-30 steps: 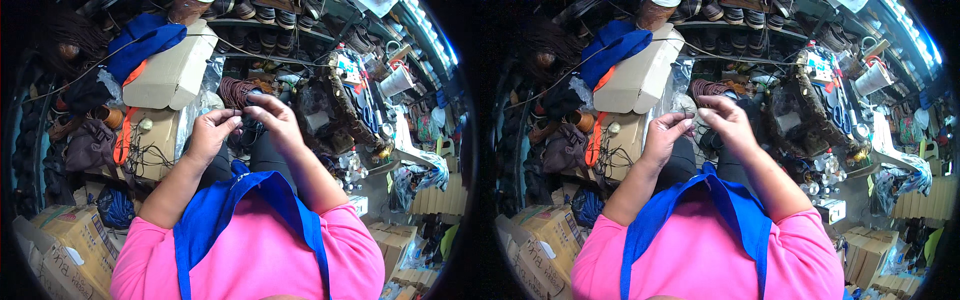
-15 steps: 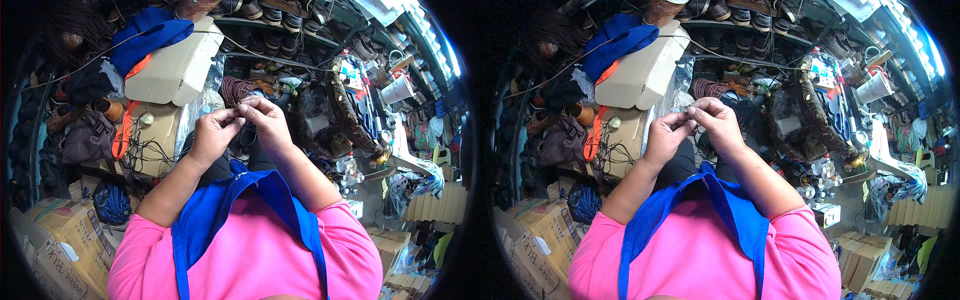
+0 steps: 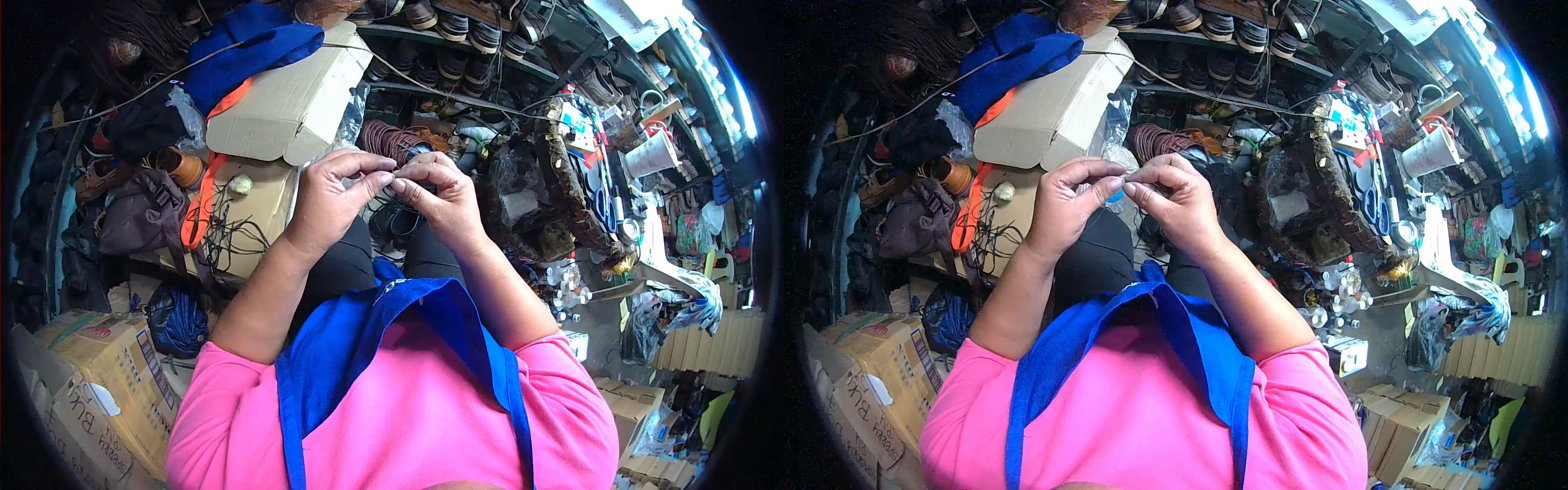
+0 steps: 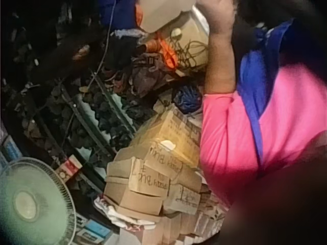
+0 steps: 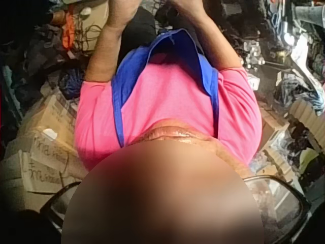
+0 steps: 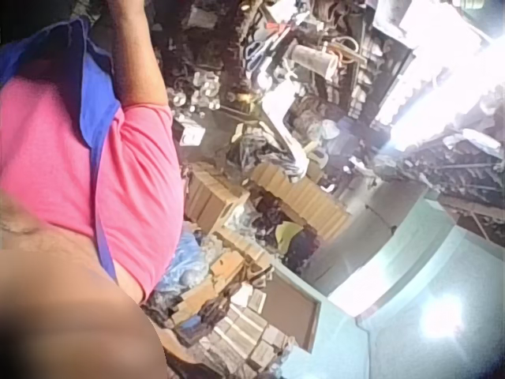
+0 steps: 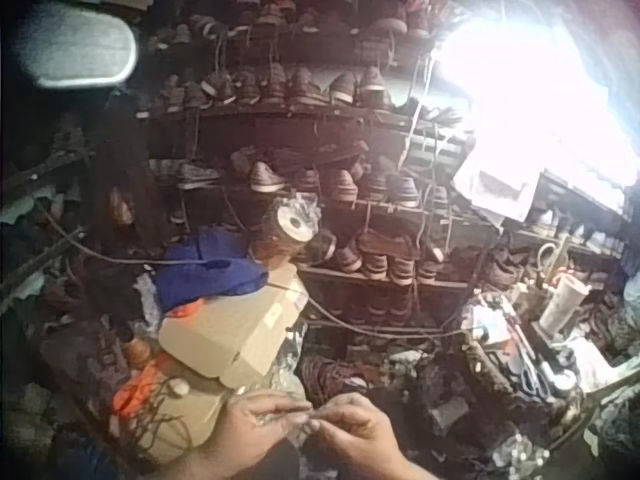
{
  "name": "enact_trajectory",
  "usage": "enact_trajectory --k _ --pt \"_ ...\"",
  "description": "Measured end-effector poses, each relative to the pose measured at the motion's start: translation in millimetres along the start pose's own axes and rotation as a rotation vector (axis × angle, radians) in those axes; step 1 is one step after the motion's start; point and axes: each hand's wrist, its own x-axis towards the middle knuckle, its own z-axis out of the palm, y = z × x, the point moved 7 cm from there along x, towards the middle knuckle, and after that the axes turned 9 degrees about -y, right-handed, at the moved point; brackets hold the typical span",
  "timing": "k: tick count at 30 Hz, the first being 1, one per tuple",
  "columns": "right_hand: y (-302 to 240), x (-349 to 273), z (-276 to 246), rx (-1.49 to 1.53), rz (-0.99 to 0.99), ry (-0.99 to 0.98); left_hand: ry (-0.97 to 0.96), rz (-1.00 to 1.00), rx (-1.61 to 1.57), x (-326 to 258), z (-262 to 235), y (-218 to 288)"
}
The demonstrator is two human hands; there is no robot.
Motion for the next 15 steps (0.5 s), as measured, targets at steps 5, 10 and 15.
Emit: enact_trajectory --k 5,10,15 --pt "-1 -2 -1 -0.051 -0.019 0.001 -0.038 0.058 0.153 2 1 13" --pt "1 -2 1 -0.082 -0.001 -0.02 -0.025 0.195 0.442 1 8 27" --pt "2 -3 2 -0.028 0.014 -0.02 0.003 0.121 0.361 2 13 14"
